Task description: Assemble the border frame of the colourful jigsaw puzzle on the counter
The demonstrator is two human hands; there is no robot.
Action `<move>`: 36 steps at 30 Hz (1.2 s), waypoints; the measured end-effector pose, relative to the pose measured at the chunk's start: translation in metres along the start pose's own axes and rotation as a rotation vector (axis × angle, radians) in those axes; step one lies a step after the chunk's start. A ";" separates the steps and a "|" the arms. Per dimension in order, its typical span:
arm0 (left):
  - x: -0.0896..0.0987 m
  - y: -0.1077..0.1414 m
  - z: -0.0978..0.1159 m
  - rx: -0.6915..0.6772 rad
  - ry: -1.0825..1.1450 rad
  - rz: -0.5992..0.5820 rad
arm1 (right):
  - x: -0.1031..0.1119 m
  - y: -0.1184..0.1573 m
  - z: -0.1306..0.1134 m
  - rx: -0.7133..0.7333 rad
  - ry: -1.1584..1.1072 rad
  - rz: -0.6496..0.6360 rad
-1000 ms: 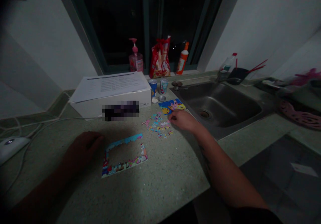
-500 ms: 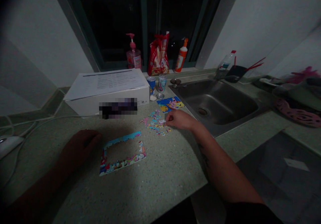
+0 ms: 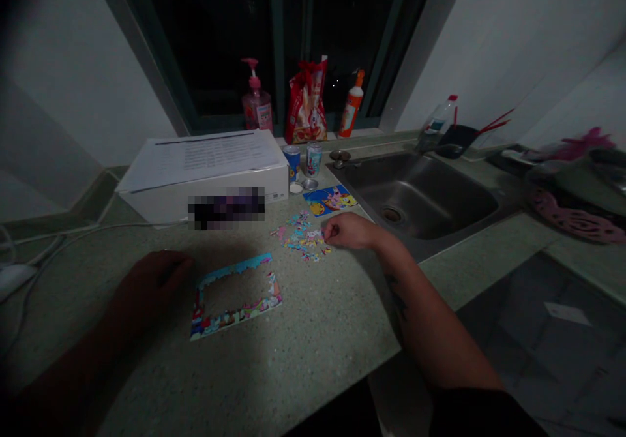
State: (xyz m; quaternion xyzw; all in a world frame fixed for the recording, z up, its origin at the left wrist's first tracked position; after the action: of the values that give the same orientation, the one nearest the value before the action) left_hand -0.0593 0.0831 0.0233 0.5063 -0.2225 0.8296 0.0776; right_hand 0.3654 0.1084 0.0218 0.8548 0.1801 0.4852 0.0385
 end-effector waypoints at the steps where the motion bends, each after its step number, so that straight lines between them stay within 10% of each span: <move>1: 0.000 0.000 -0.001 0.003 -0.003 0.001 | 0.000 0.000 0.000 0.000 0.001 -0.012; 13: 0.000 0.000 0.001 0.002 -0.007 -0.012 | -0.006 -0.003 -0.040 0.165 0.092 0.137; 36: -0.002 0.000 0.000 -0.005 -0.014 -0.030 | -0.006 -0.003 -0.020 0.030 -0.005 0.053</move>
State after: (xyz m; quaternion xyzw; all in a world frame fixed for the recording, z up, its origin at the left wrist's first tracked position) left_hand -0.0586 0.0836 0.0213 0.5151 -0.2178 0.8242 0.0897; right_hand 0.3447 0.1072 0.0264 0.8610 0.1645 0.4811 0.0135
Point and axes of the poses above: each hand's wrist, its own y-axis away from the middle knuckle, its own x-axis out of the back of the hand, z = x × y, the point moved 7 cm from there along -y, towards the middle knuckle, and after that the axes turned 7 degrees about -x, right-handed, at the moved point
